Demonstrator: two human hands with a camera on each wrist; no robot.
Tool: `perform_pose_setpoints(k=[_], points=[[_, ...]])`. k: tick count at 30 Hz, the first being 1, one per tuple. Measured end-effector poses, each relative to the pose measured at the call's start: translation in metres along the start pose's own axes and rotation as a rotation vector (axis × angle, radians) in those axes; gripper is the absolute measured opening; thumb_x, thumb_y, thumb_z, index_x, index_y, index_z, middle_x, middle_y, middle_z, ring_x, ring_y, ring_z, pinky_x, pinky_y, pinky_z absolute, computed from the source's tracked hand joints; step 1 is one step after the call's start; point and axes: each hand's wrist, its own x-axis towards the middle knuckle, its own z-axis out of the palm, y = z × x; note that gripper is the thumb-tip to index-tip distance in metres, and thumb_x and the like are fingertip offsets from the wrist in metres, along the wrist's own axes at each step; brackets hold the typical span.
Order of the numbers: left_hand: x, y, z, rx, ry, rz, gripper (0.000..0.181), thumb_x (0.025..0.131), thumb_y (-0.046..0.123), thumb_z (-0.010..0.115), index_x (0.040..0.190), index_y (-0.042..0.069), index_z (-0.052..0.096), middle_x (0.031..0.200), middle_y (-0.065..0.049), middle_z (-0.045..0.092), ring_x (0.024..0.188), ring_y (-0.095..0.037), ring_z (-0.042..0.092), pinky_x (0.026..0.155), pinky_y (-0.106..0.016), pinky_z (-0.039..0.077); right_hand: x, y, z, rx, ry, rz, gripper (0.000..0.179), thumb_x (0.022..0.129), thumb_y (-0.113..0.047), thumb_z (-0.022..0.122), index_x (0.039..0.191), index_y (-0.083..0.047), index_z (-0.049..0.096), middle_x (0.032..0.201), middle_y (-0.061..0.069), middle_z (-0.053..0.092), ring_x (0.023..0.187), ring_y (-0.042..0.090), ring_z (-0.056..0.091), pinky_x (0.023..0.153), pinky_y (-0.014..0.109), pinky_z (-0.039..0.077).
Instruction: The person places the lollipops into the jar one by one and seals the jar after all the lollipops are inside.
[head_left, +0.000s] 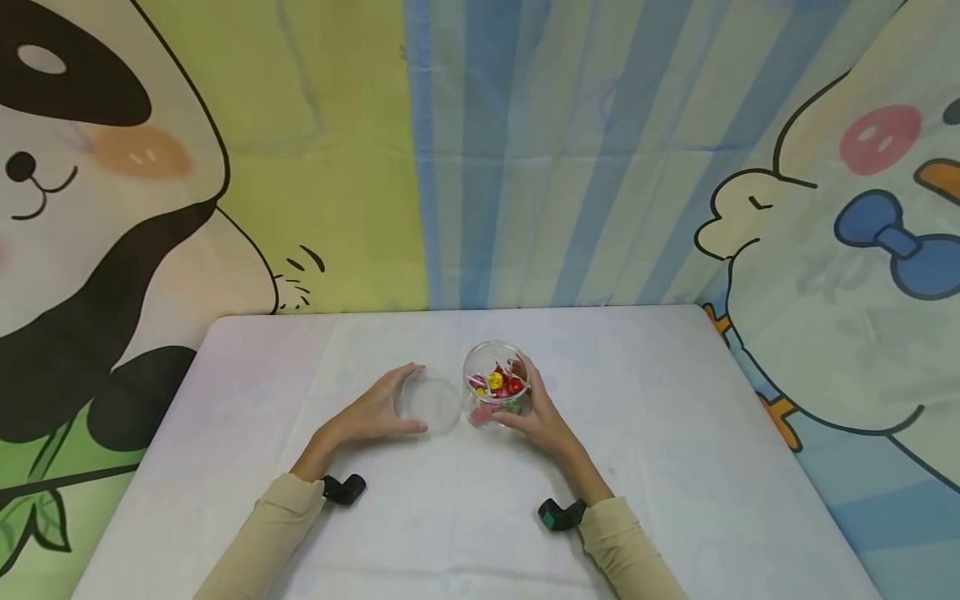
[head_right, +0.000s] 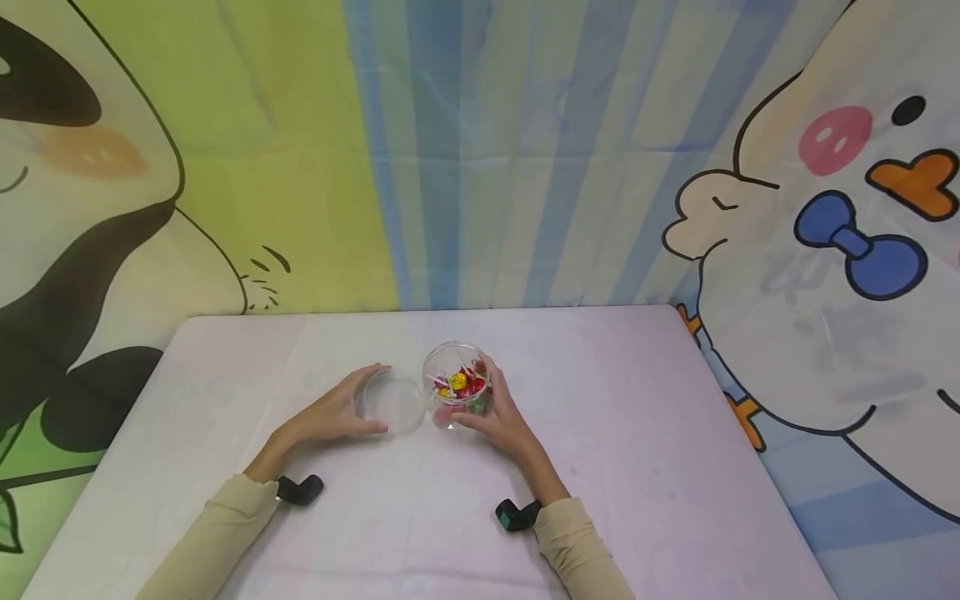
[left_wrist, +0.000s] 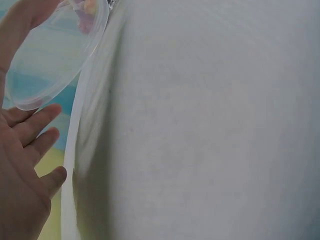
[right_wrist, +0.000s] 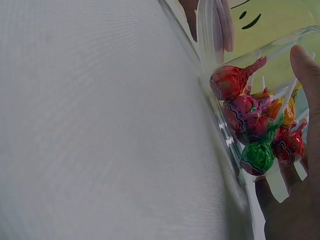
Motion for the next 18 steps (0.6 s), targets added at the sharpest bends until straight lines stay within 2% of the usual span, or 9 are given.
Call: perform_pose_setpoints(k=[5,10,18], points=[[0.0007,0.0004,0.0023,-0.114,0.002,-0.019,0.095,0.069,0.04,0.086,0.147,0.019,0.036,0.153,-0.008,0.038,0.144,-0.031,0.033,0.115,-0.056,0.027,-0.0008,-0.0008,0.0006,0.0,0.001,0.007,0.099,0.083,-0.01,0.075,0.156,-0.015,0.008,0.159,0.02,0.021,0.15,0.036,0.018,0.119,0.058,0.013],[0.0013,-0.0001,0.0029,-0.155,0.026,-0.004,0.092,0.073,0.032,0.085,0.148,0.025,0.033,0.154,0.0,0.037,0.146,-0.028,0.029,0.115,-0.058,0.025,-0.0013,-0.0023,0.0012,0.005,-0.001,0.013,0.098,0.084,-0.011,0.075,0.156,-0.015,0.008,0.16,0.019,0.02,0.15,0.035,0.018,0.119,0.058,0.013],[0.0013,0.0033,-0.0035,-0.258,0.053,0.069,0.094,0.077,0.021,0.083,0.151,0.015,0.026,0.155,-0.001,0.037,0.148,-0.029,0.025,0.116,-0.062,0.017,-0.0006,-0.0021,0.0007,-0.007,0.0,0.014,0.099,0.084,-0.012,0.075,0.156,-0.012,0.008,0.159,0.019,0.021,0.15,0.035,0.018,0.119,0.058,0.013]])
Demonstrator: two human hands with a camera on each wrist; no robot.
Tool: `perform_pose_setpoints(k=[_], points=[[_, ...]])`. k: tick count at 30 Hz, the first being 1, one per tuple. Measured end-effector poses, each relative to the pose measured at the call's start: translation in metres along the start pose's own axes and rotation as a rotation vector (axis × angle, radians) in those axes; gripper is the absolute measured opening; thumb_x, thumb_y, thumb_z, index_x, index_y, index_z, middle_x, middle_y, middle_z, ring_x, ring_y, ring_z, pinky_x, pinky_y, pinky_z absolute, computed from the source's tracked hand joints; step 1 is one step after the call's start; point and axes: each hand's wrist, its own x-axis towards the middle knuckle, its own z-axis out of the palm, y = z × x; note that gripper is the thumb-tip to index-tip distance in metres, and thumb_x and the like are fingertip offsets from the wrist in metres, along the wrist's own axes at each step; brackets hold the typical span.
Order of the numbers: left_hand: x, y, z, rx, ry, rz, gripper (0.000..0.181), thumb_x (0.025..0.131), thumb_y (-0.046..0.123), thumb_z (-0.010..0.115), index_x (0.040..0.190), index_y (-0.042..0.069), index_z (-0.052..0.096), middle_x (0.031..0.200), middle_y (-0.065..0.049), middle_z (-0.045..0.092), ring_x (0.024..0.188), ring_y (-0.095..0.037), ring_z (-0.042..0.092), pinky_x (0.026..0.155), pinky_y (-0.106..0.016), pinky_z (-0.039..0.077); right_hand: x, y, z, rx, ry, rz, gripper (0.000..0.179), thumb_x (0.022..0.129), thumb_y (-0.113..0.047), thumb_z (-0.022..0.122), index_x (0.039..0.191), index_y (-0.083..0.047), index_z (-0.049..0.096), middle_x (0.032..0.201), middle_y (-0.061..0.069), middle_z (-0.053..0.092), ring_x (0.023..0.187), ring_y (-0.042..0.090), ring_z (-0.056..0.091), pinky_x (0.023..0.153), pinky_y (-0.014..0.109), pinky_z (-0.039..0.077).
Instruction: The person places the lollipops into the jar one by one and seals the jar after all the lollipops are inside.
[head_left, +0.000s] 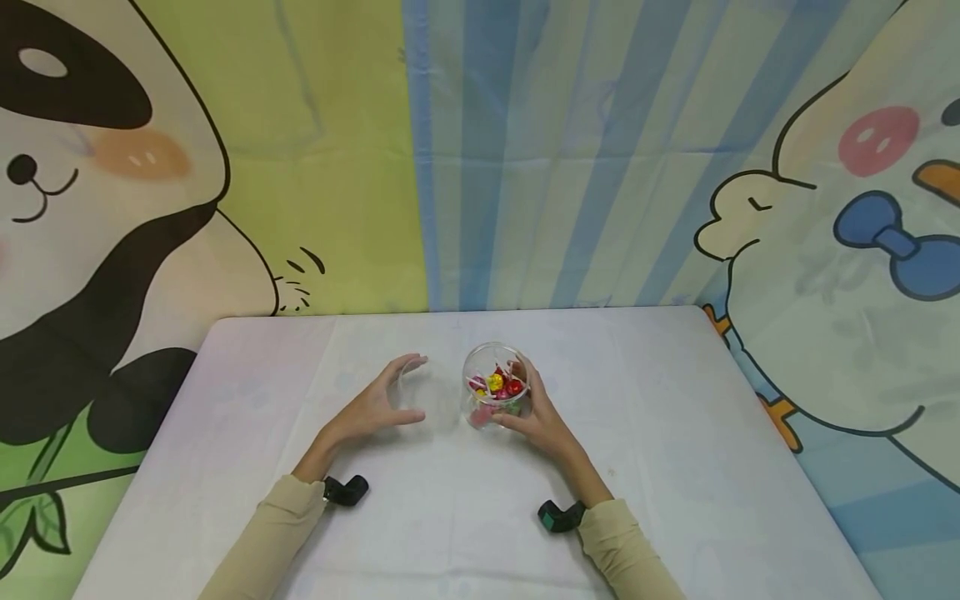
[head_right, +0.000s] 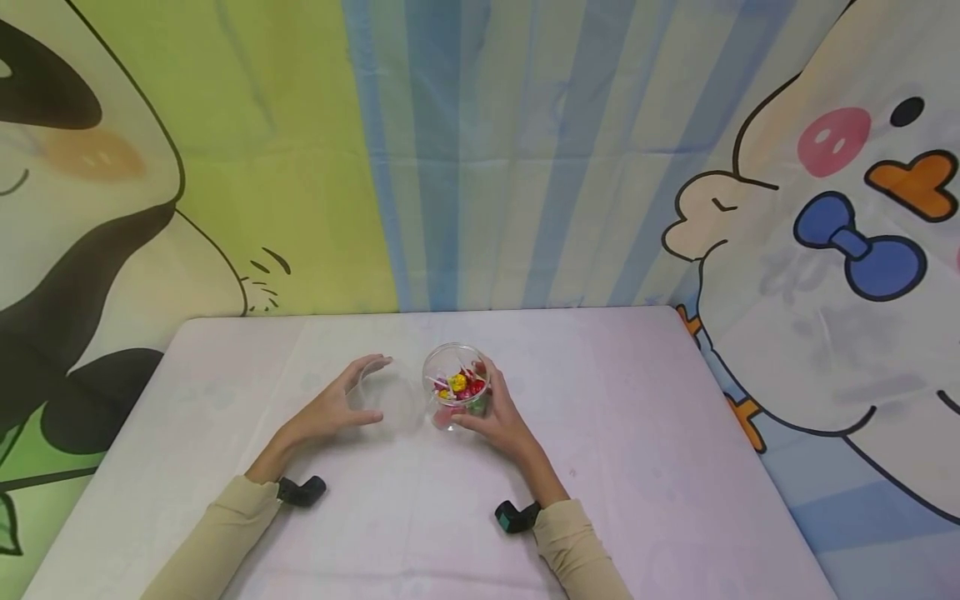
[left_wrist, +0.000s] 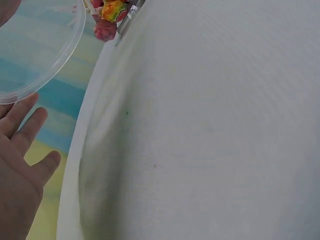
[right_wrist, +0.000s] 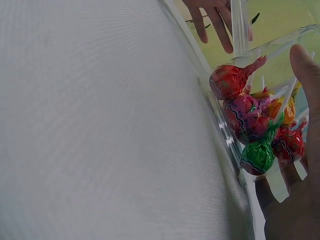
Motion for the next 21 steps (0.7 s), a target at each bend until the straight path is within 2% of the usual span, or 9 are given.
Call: perform_pose_setpoints(k=[4,8,12,16,21], points=[[0.003,0.004,-0.003,-0.063,-0.012,0.034,0.091,0.079,0.02,0.081,0.151,0.019,0.025,0.156,-0.006,0.036,0.147,-0.032,0.026,0.116,-0.063,0.016,0.0,0.001,-0.001,-0.005,0.002,0.001,0.099,0.083,-0.012,0.075,0.156,-0.014,0.008,0.159,0.019,0.021,0.15,0.035,0.018,0.119,0.057,0.014],[0.006,0.007,-0.005,-0.121,-0.02,0.072,0.09,0.08,0.014,0.079,0.151,0.015,0.023,0.155,-0.012,0.035,0.146,-0.035,0.027,0.116,-0.063,0.016,0.0,0.001,-0.001,-0.001,0.003,0.002,0.099,0.083,-0.012,0.075,0.156,-0.016,0.008,0.159,0.019,0.021,0.15,0.035,0.018,0.119,0.057,0.014],[0.008,0.01,-0.004,-0.136,-0.019,0.063,0.091,0.079,0.008,0.078,0.151,0.015,0.023,0.152,-0.014,0.035,0.144,-0.038,0.03,0.115,-0.064,0.018,-0.001,0.001,-0.001,0.004,0.006,0.004,0.099,0.083,-0.011,0.075,0.156,-0.016,0.008,0.159,0.019,0.021,0.15,0.035,0.018,0.119,0.057,0.013],[0.01,0.013,-0.001,-0.157,-0.01,0.054,0.092,0.077,0.001,0.078,0.151,0.018,0.024,0.151,-0.015,0.03,0.137,-0.045,0.039,0.111,-0.062,0.029,-0.001,0.001,-0.001,0.002,0.003,0.006,0.098,0.084,-0.011,0.075,0.156,-0.016,0.008,0.159,0.019,0.021,0.15,0.035,0.018,0.119,0.058,0.013],[0.013,0.016,0.0,-0.245,-0.012,0.105,0.092,0.077,-0.009,0.072,0.151,0.013,0.022,0.15,-0.019,0.021,0.135,-0.049,0.038,0.103,-0.062,0.038,0.0,0.001,0.0,-0.006,0.001,0.011,0.098,0.084,-0.013,0.075,0.156,-0.019,0.008,0.16,0.018,0.021,0.15,0.035,0.019,0.119,0.058,0.014]])
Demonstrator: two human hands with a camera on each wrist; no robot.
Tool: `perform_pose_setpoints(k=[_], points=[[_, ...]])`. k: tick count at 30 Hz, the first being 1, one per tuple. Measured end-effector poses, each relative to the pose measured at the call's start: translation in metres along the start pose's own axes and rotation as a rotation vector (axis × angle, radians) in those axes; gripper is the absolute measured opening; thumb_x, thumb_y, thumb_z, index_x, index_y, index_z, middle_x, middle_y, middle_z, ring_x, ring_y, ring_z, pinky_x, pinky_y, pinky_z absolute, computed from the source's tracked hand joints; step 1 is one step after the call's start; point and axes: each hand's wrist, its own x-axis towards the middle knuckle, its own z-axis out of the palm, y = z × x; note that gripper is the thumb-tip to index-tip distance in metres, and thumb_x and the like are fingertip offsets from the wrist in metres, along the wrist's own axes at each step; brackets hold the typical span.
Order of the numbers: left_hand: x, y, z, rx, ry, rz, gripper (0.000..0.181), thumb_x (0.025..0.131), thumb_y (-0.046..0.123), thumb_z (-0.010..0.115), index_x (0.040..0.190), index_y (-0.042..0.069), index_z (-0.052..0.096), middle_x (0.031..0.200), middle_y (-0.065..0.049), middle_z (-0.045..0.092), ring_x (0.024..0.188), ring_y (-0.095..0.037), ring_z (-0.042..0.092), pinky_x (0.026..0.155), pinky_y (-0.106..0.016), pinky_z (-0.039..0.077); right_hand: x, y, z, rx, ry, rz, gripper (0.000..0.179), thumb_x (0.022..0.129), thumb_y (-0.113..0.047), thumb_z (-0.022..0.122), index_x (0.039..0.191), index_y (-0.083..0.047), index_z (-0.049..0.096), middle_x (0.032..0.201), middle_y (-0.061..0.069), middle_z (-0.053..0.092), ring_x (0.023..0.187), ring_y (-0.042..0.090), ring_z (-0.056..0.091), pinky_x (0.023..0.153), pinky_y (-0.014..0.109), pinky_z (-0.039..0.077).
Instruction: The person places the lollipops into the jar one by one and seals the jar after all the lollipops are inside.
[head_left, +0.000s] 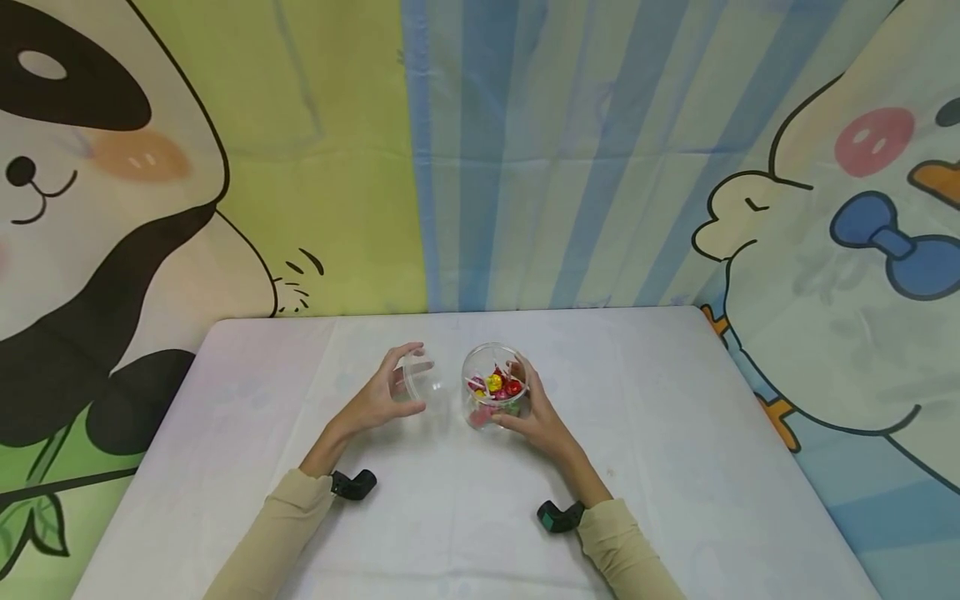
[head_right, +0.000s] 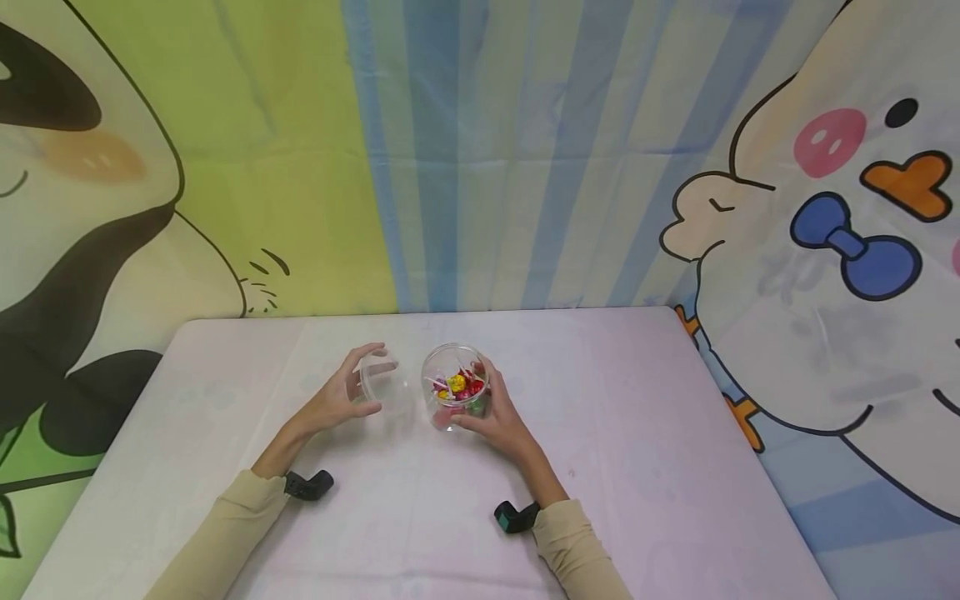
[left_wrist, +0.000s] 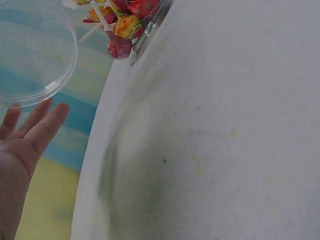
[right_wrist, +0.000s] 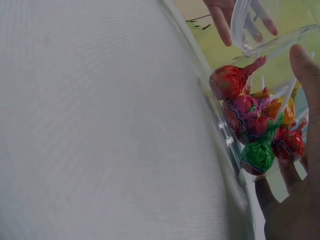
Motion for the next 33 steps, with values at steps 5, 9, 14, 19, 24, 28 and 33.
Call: perform_pose_setpoints(k=[5,9,14,19,24,28,33], points=[[0.004,0.001,-0.002,-0.012,0.019,0.028,0.093,0.08,-0.012,0.066,0.154,0.018,0.019,0.15,-0.019,0.017,0.136,-0.046,0.036,0.095,-0.06,0.047,0.001,0.0,0.0,-0.004,0.0,-0.001,0.099,0.084,-0.013,0.075,0.156,-0.018,0.008,0.16,0.017,0.021,0.15,0.034,0.019,0.119,0.057,0.014],[0.006,0.006,-0.004,-0.018,0.06,0.021,0.096,0.078,-0.013,0.066,0.154,0.016,0.014,0.15,-0.02,0.02,0.134,-0.047,0.035,0.094,-0.05,0.05,0.001,0.0,0.0,-0.006,-0.001,0.001,0.099,0.084,-0.013,0.075,0.156,-0.018,0.008,0.16,0.017,0.021,0.15,0.034,0.018,0.12,0.056,0.014],[0.008,0.014,-0.005,-0.007,0.128,0.036,0.083,0.077,-0.011,0.07,0.144,0.001,0.023,0.151,-0.022,0.026,0.133,-0.045,0.035,0.101,-0.049,0.047,0.001,-0.001,0.0,-0.007,0.002,0.005,0.099,0.084,-0.012,0.075,0.156,-0.017,0.008,0.16,0.018,0.022,0.15,0.035,0.019,0.119,0.056,0.014],[0.012,0.021,-0.006,0.053,0.176,0.056,0.075,0.077,-0.004,0.075,0.141,0.003,0.037,0.147,-0.018,0.037,0.13,-0.033,0.039,0.104,-0.059,0.039,0.001,0.0,0.0,0.001,-0.002,0.004,0.098,0.084,-0.01,0.074,0.156,-0.017,0.008,0.16,0.018,0.021,0.15,0.034,0.018,0.119,0.056,0.014],[0.019,0.027,-0.007,0.192,0.167,0.121,0.071,0.077,0.002,0.078,0.14,0.007,0.046,0.146,-0.014,0.044,0.131,-0.027,0.042,0.104,-0.054,0.042,0.0,0.0,0.001,0.003,-0.003,0.015,0.098,0.084,-0.008,0.073,0.156,-0.018,0.007,0.16,0.018,0.02,0.15,0.034,0.018,0.119,0.056,0.014],[0.024,0.036,-0.005,0.34,0.155,0.133,0.065,0.078,0.015,0.081,0.137,0.012,0.054,0.148,-0.01,0.046,0.135,-0.027,0.043,0.102,-0.051,0.044,0.0,-0.001,0.002,0.005,-0.001,0.02,0.097,0.085,-0.007,0.072,0.156,-0.018,0.007,0.161,0.018,0.02,0.15,0.035,0.017,0.119,0.057,0.014],[0.033,0.047,0.002,0.486,0.144,0.111,0.066,0.074,0.03,0.083,0.134,0.017,0.058,0.145,-0.007,0.05,0.134,-0.029,0.043,0.102,-0.055,0.043,0.0,-0.001,0.002,0.011,0.001,0.018,0.097,0.085,-0.006,0.071,0.156,-0.018,0.007,0.16,0.019,0.02,0.15,0.036,0.017,0.119,0.058,0.013]])
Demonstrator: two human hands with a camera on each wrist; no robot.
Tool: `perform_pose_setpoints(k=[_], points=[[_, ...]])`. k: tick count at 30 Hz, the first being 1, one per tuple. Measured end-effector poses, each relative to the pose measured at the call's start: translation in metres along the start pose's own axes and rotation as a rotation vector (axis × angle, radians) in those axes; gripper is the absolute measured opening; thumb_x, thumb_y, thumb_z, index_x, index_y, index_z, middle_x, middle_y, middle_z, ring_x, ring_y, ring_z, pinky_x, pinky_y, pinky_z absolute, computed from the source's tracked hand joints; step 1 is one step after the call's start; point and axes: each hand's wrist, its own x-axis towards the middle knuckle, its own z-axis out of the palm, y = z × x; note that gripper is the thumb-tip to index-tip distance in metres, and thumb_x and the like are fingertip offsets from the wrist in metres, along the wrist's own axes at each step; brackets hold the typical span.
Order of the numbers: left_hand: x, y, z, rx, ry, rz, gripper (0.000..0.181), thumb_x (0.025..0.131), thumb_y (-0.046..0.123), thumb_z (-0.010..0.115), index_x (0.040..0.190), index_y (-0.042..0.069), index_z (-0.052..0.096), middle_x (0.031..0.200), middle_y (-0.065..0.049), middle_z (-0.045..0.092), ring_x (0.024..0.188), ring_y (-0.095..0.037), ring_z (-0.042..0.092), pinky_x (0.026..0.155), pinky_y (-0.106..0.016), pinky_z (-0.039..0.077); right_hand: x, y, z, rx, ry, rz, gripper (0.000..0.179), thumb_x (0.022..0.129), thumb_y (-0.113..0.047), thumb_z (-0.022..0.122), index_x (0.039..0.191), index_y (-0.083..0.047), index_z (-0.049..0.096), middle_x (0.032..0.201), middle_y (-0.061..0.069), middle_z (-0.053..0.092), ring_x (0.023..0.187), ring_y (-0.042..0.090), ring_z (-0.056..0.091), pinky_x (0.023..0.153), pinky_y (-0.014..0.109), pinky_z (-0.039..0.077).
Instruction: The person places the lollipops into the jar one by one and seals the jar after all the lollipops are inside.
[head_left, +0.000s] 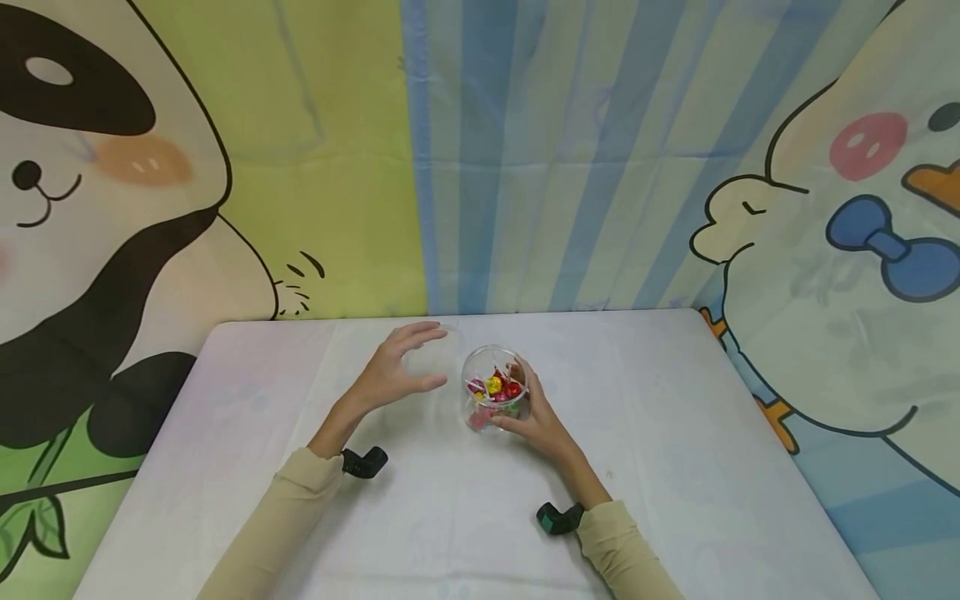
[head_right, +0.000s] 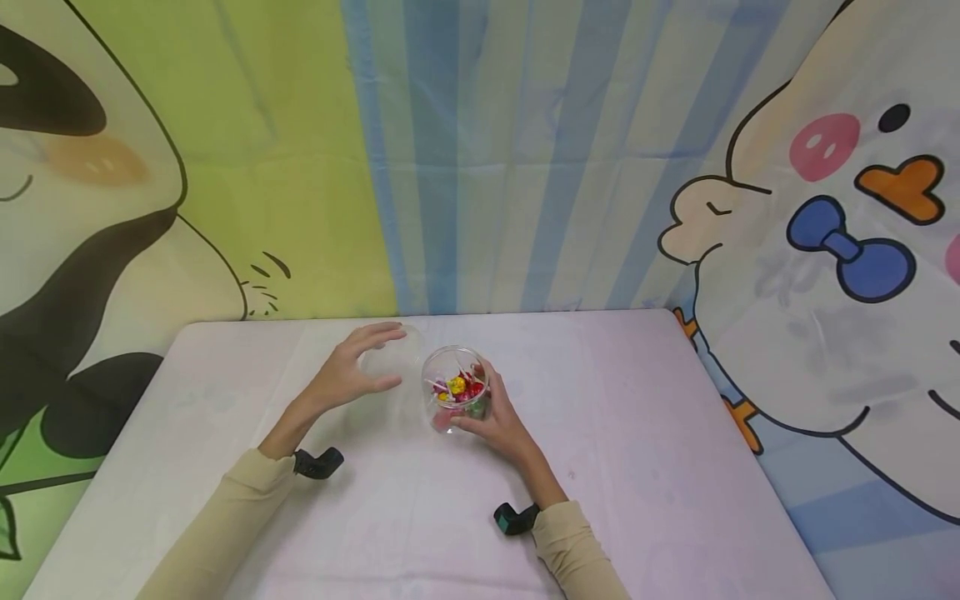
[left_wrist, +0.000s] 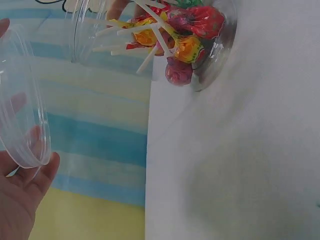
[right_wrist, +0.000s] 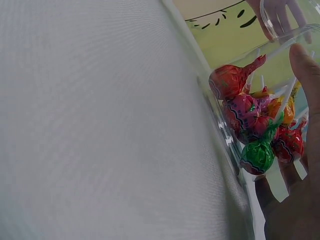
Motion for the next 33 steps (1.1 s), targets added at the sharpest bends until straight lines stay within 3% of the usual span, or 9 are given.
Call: perform_pose_setpoints(k=[6,16,20,26,29,33], points=[[0.013,0.02,0.01,0.113,-0.054,0.062,0.07,0.071,0.037,0.084,0.132,0.017,0.059,0.142,-0.009,0.051,0.132,-0.03,0.042,0.104,-0.06,0.039,0.0,0.0,0.0,-0.005,0.001,-0.019,0.097,0.085,-0.006,0.071,0.156,-0.016,0.007,0.159,0.02,0.02,0.149,0.038,0.02,0.117,0.062,0.016],[0.034,0.059,0.034,0.307,-0.167,0.123,0.07,0.07,0.052,0.08,0.127,0.016,0.064,0.136,-0.01,0.055,0.124,-0.029,0.047,0.095,-0.049,0.049,0.001,0.005,-0.001,0.028,-0.017,-0.052,0.101,0.084,-0.01,0.074,0.156,-0.014,0.003,0.158,0.021,0.022,0.145,0.037,0.026,0.116,0.06,0.022],[0.038,0.064,0.046,0.36,-0.216,0.109,0.069,0.071,0.053,0.079,0.128,0.017,0.063,0.137,-0.01,0.054,0.122,-0.028,0.047,0.092,-0.045,0.052,-0.001,0.005,-0.002,0.019,-0.01,-0.042,0.1,0.083,-0.011,0.074,0.156,-0.011,0.005,0.156,0.02,0.025,0.144,0.037,0.029,0.115,0.059,0.024],[0.036,0.061,0.053,0.386,-0.245,0.086,0.07,0.071,0.053,0.079,0.129,0.018,0.061,0.139,-0.011,0.052,0.123,-0.029,0.047,0.093,-0.046,0.051,-0.002,0.003,-0.001,-0.007,-0.017,-0.025,0.099,0.084,-0.014,0.074,0.155,-0.01,0.006,0.156,0.02,0.025,0.144,0.037,0.029,0.115,0.06,0.025],[0.039,0.055,0.051,0.366,-0.288,0.139,0.072,0.071,0.054,0.079,0.129,0.017,0.06,0.139,-0.011,0.051,0.125,-0.029,0.046,0.095,-0.047,0.05,0.0,0.011,-0.001,-0.006,-0.008,-0.031,0.1,0.083,-0.014,0.075,0.155,-0.011,0.006,0.156,0.019,0.026,0.144,0.037,0.03,0.114,0.06,0.025],[0.057,0.045,0.043,0.338,-0.454,0.325,0.072,0.072,0.05,0.08,0.13,0.015,0.057,0.139,-0.009,0.05,0.128,-0.027,0.044,0.103,-0.046,0.045,0.005,0.03,0.0,-0.001,0.011,-0.047,0.102,0.082,-0.011,0.075,0.156,-0.014,0.005,0.157,0.017,0.025,0.143,0.036,0.031,0.114,0.06,0.024]])
